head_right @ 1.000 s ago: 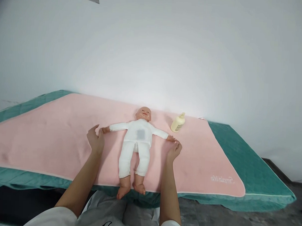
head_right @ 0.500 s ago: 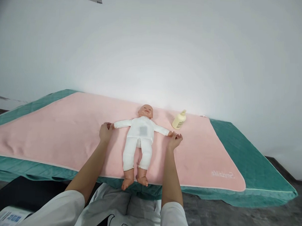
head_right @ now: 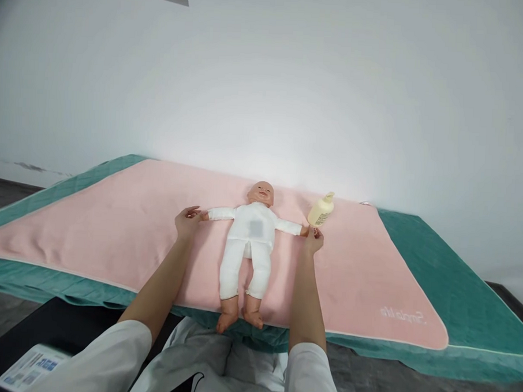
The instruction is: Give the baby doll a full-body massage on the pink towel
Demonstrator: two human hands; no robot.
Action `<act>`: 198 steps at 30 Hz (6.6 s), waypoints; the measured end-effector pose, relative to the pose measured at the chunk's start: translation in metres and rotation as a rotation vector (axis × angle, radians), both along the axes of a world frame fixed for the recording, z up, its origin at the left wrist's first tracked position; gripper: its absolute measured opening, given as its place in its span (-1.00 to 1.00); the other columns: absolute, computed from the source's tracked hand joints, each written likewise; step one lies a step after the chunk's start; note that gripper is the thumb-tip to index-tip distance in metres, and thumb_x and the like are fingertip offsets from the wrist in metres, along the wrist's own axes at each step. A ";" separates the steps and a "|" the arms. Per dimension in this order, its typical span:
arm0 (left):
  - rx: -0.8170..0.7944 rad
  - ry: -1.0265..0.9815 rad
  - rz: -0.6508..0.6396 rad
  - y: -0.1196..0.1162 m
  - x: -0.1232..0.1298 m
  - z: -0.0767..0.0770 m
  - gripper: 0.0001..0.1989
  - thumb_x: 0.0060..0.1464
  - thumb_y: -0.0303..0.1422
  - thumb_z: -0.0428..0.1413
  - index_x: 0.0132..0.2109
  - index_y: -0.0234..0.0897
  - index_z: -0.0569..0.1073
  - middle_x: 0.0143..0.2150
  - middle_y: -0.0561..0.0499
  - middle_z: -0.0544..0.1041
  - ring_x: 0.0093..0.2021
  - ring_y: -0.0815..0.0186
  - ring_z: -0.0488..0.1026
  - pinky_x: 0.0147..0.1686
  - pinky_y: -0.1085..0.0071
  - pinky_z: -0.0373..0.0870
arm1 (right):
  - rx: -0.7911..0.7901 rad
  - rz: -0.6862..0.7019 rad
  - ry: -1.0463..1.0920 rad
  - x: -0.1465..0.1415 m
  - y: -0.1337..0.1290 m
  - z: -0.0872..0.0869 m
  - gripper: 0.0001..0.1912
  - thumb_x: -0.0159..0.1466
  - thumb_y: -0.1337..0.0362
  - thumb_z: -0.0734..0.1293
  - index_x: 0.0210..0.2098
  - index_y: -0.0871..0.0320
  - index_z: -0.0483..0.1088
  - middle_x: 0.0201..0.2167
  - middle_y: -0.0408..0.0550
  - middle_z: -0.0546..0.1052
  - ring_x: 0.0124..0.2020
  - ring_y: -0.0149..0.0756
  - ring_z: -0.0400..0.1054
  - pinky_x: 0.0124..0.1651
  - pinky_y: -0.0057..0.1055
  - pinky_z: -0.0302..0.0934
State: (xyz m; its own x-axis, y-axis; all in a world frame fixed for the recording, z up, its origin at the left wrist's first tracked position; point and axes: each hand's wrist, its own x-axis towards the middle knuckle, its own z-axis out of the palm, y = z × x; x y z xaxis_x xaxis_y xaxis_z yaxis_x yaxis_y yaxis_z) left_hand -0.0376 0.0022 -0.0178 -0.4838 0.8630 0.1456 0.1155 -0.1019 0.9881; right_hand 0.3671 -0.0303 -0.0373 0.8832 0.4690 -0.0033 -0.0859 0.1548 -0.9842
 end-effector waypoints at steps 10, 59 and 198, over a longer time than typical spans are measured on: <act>0.019 -0.422 -0.057 0.039 -0.002 -0.009 -0.86 0.11 -0.44 0.10 -0.17 -0.32 0.49 -0.21 -0.10 0.54 -0.22 0.36 0.52 -0.02 0.33 0.44 | 0.120 0.044 -0.013 -0.005 -0.020 -0.014 -0.60 0.06 0.10 0.45 -0.21 0.15 0.30 -0.24 -0.10 0.44 -0.18 -0.34 0.41 -0.02 -0.31 0.37; -0.061 -0.541 -0.062 0.009 0.002 0.011 -0.91 0.13 -0.47 0.11 -0.24 -0.33 0.52 -0.20 -0.14 0.56 -0.22 0.32 0.54 -0.10 0.31 0.52 | -0.004 0.344 -0.030 -0.002 -0.041 -0.001 -0.59 0.07 0.10 0.43 -0.14 0.16 0.42 -0.11 0.01 0.56 -0.07 -0.22 0.45 0.03 -0.26 0.32; -0.086 -0.383 -0.066 0.017 -0.002 -0.010 -0.78 0.19 -0.27 0.01 -0.27 -0.29 0.48 -0.23 -0.10 0.52 -0.24 0.32 0.50 -0.13 0.30 0.48 | -0.050 0.406 -0.203 -0.012 -0.050 0.009 -0.56 0.20 -0.02 0.22 -0.09 0.15 0.37 -0.15 0.07 0.55 -0.06 -0.15 0.40 0.04 -0.17 0.23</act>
